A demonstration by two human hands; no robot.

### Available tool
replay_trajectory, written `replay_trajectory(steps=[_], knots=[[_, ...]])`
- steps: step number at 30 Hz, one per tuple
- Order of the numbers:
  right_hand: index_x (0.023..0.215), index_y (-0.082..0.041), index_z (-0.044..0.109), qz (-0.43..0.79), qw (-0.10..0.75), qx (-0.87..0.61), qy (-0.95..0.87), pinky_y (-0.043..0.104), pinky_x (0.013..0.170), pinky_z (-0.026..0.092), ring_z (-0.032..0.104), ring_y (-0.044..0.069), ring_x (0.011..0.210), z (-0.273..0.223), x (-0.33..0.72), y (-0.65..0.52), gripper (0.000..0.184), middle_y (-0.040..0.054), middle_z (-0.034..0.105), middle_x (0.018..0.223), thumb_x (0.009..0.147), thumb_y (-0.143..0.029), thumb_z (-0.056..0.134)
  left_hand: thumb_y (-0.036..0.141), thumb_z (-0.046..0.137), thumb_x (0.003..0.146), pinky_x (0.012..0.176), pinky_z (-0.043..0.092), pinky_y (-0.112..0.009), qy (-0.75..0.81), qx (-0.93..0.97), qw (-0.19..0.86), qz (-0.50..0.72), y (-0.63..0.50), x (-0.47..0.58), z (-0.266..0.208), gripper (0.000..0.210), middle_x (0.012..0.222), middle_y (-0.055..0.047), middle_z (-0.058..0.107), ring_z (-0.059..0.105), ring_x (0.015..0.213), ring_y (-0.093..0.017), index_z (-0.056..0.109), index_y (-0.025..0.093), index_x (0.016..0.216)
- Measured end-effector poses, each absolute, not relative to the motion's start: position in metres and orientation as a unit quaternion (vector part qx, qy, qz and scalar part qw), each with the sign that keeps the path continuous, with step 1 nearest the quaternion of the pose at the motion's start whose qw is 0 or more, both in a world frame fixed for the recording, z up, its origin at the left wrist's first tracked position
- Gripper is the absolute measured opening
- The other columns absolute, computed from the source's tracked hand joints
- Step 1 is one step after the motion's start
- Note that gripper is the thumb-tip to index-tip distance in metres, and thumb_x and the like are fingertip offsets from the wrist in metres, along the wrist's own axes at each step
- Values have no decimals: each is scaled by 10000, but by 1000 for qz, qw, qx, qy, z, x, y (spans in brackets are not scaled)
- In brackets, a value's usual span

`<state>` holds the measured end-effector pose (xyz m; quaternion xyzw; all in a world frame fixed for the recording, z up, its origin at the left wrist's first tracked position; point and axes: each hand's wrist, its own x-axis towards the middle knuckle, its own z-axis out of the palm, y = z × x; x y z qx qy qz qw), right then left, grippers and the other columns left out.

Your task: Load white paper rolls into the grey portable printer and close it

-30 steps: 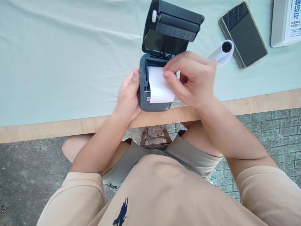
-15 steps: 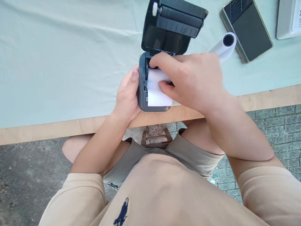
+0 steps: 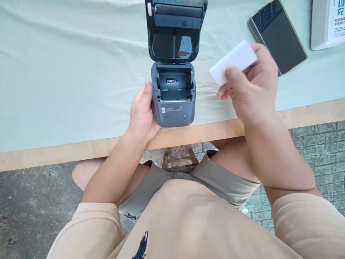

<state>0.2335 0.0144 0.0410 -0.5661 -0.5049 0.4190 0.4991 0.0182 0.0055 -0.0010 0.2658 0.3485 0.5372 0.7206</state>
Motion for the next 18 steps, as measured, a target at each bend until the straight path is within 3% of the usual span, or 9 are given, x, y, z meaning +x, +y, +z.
replay_trajectory(steps=[5, 7, 10, 12, 15, 18], knots=[[913, -252, 513, 229, 335, -632, -660, 260, 529, 482, 611, 112, 569, 20, 229, 24, 186, -36, 582, 758, 787, -223, 646, 434, 448, 980, 1075, 500, -353, 357, 281, 709, 540, 4, 19, 0, 346, 990, -23, 750, 709, 977, -190, 690, 187, 991], [998, -263, 525, 201, 297, -645, -674, 287, 593, 483, 580, 111, 566, 19, 226, 27, 277, -34, 631, 795, 766, -188, 656, 431, 458, 976, 1072, 503, -362, 355, 277, 710, 541, 4, 20, 0, 338, 987, -28, 749, 708, 978, -195, 691, 186, 987], [1181, -291, 452, 182, 305, -641, -680, 278, 567, 461, 539, 81, 536, 32, 226, 24, 560, -16, 683, 1068, 702, -198, 727, 432, 476, 969, 1082, 496, -356, 355, 275, 711, 541, 4, 20, 1, 328, 973, -29, 748, 704, 999, -197, 694, 187, 977], [1195, -275, 435, 153, 332, -629, -686, 245, 490, 399, 607, 93, 656, 45, 232, 18, 537, 13, 623, 1225, 742, -305, 723, 441, 486, 963, 1084, 495, -345, 358, 275, 710, 540, 4, 20, 1, 329, 965, -25, 748, 702, 1016, -195, 695, 188, 975], [1046, -206, 492, 34, 386, -634, -670, 255, 495, 335, 620, 136, 865, 58, 250, 11, 277, 62, 582, 1113, 855, -381, 591, 461, 498, 954, 1044, 528, -346, 365, 269, 712, 536, 3, 21, 2, 337, 975, -22, 746, 705, 1017, -200, 693, 187, 974], [977, -187, 471, -21, 357, -673, -648, 315, 697, 419, 524, 186, 970, 51, 269, 17, 344, 99, 525, 1045, 722, -291, 678, 468, 510, 946, 1008, 553, -358, 373, 267, 713, 530, 3, 21, 3, 333, 994, -26, 741, 702, 1022, -213, 687, 188, 978]])
